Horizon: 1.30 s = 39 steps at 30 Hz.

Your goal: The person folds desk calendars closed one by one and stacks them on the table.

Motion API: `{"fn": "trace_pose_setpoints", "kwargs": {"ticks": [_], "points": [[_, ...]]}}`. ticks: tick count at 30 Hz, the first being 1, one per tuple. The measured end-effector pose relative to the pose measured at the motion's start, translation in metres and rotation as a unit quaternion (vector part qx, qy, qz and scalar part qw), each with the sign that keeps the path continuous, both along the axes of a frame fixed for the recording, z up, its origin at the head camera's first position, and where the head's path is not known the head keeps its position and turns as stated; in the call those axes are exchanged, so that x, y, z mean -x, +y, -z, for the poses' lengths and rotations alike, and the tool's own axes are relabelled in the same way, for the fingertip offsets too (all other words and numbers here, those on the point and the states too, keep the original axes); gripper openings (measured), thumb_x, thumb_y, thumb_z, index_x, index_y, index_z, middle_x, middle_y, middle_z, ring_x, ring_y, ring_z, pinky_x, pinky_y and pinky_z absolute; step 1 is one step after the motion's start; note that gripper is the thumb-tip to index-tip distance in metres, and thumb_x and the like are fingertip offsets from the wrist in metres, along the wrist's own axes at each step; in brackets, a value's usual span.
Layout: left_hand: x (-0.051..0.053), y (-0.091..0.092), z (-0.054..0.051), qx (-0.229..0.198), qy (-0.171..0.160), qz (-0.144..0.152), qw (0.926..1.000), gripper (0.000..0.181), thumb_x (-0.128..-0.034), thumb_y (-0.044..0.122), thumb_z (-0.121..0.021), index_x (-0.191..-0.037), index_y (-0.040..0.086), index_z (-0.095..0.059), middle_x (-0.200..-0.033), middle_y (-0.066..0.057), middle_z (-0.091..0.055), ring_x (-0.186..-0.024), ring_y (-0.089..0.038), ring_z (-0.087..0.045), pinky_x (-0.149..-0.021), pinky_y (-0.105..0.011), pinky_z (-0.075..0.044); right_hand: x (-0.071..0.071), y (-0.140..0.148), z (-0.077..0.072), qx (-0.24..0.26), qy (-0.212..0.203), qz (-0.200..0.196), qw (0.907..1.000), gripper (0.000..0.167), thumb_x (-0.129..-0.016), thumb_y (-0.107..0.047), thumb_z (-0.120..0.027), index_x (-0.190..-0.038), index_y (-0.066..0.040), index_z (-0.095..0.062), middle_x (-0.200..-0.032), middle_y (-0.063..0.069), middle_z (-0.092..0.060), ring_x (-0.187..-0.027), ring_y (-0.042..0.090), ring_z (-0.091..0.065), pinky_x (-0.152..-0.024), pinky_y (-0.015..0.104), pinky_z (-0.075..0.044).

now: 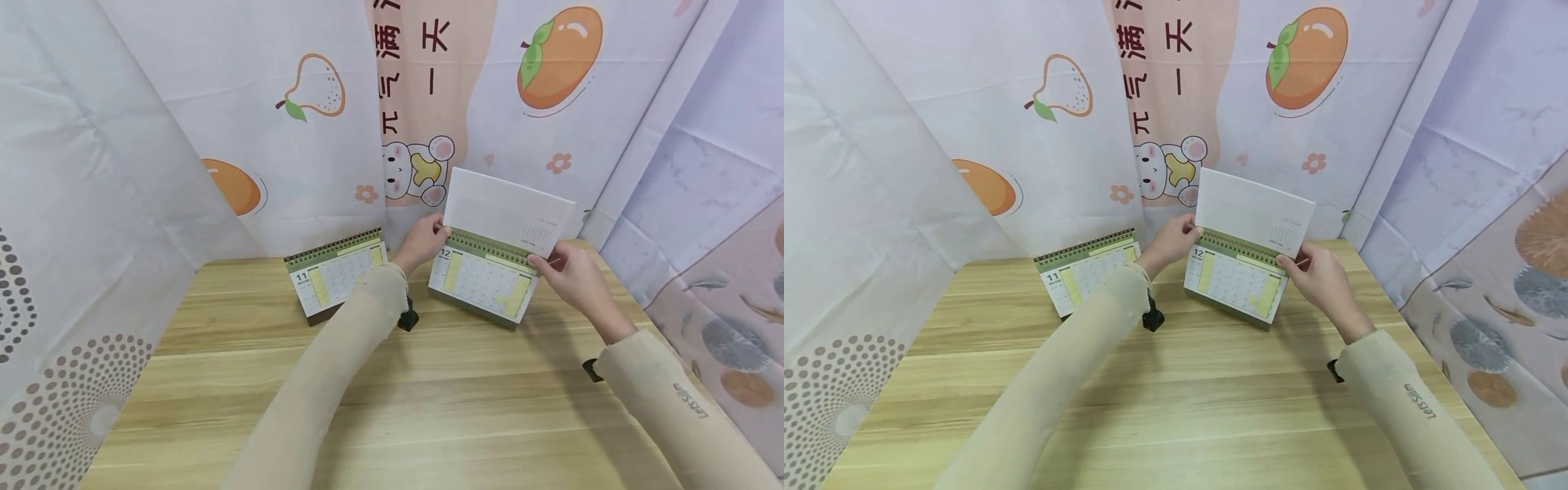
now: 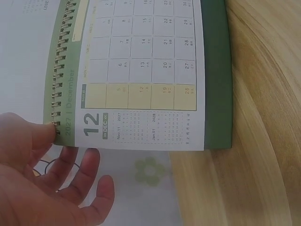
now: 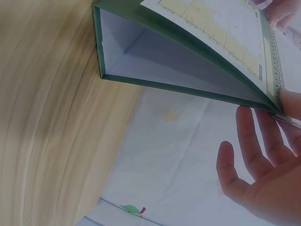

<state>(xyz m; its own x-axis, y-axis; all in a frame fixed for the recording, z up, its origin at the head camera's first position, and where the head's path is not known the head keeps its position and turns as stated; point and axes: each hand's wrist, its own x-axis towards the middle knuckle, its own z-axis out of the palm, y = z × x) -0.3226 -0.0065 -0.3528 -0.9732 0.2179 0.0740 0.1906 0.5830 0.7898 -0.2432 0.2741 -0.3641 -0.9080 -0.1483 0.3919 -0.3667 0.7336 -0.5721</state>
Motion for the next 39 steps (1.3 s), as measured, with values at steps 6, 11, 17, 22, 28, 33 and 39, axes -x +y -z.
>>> {"fn": "trace_pose_setpoints", "kwargs": {"ticks": [6,11,17,22,28,33,39], "points": [[-0.003,0.0,-0.001,-0.002,0.002,-0.001,1.0,0.014,-0.1064,0.022,-0.054,-0.104,0.011,-0.063,-0.098,-0.004,-0.064,-0.09,-0.018,-0.058,-0.077,-0.03,-0.045,0.0,0.0,0.004,-0.006,0.034,-0.007,0.9994,0.024,-0.097,-0.016,-0.071,-0.112,0.002,-0.069,-0.088,0.018,-0.073,-0.075,0.034,-0.071,-0.057,0.021,-0.048],[-0.004,-0.001,-0.003,-0.003,-0.003,-0.002,1.0,0.014,-0.1064,0.023,-0.055,-0.103,0.011,-0.062,-0.098,-0.004,-0.064,-0.091,-0.018,-0.057,-0.077,-0.03,-0.046,0.002,0.001,0.006,-0.015,0.059,-0.013,0.998,0.021,-0.096,-0.013,-0.072,-0.111,0.001,-0.069,-0.087,0.019,-0.073,-0.073,0.035,-0.072,-0.059,0.018,-0.048],[-0.003,-0.001,-0.001,0.0,-0.003,-0.003,1.0,0.013,-0.1066,0.023,-0.055,-0.102,0.013,-0.061,-0.098,-0.003,-0.063,-0.091,-0.018,-0.057,-0.077,-0.03,-0.046,0.002,0.0,0.008,-0.025,0.072,-0.008,0.9971,0.018,-0.095,-0.012,-0.073,-0.108,0.0,-0.069,-0.087,0.019,-0.073,-0.072,0.036,-0.072,-0.061,0.033,-0.056],[-0.002,-0.001,0.0,0.003,0.002,-0.001,1.0,0.013,-0.1068,0.023,-0.055,-0.107,0.013,-0.062,-0.103,-0.003,-0.065,-0.094,-0.019,-0.058,-0.082,-0.033,-0.048,0.002,-0.002,0.008,-0.03,0.083,-0.014,0.996,0.018,-0.094,-0.009,-0.073,-0.108,0.0,-0.068,-0.088,0.021,-0.073,-0.072,0.038,-0.071,-0.063,0.052,-0.058],[-0.002,-0.002,0.002,0.004,0.004,0.003,1.0,0.016,-0.1067,0.023,-0.055,-0.115,0.012,-0.063,-0.116,-0.006,-0.067,-0.106,-0.02,-0.062,-0.092,-0.037,-0.05,0.001,0.0,0.009,-0.032,0.091,-0.025,0.995,0.021,-0.093,-0.008,-0.074,-0.111,0.0,-0.067,-0.088,0.022,-0.073,-0.072,0.038,-0.071,-0.063,0.054,-0.057],[-0.002,-0.002,0.004,0.016,0.017,0.007,0.9997,0.013,-0.1066,0.023,-0.055,-0.11,0.012,-0.061,-0.117,-0.006,-0.068,-0.107,-0.021,-0.062,-0.092,-0.037,-0.05,0.002,0.001,0.011,-0.033,0.105,-0.039,0.9931,0.025,-0.091,-0.005,-0.075,-0.114,0.001,-0.066,-0.088,0.024,-0.072,-0.071,0.038,-0.071,-0.063,0.053,-0.058],[-0.004,-0.002,0.006,0.021,0.046,0.009,0.9987,0.014,-0.1061,0.022,-0.056,-0.098,0.011,-0.057,-0.118,-0.007,-0.069,-0.107,-0.022,-0.063,-0.089,-0.036,-0.052,0.004,0.001,0.013,-0.041,0.126,-0.037,0.9905,0.024,-0.089,-0.002,-0.077,-0.111,0.003,-0.07,-0.085,0.021,-0.073,-0.067,0.034,-0.071,-0.06,0.049,-0.059]]}}
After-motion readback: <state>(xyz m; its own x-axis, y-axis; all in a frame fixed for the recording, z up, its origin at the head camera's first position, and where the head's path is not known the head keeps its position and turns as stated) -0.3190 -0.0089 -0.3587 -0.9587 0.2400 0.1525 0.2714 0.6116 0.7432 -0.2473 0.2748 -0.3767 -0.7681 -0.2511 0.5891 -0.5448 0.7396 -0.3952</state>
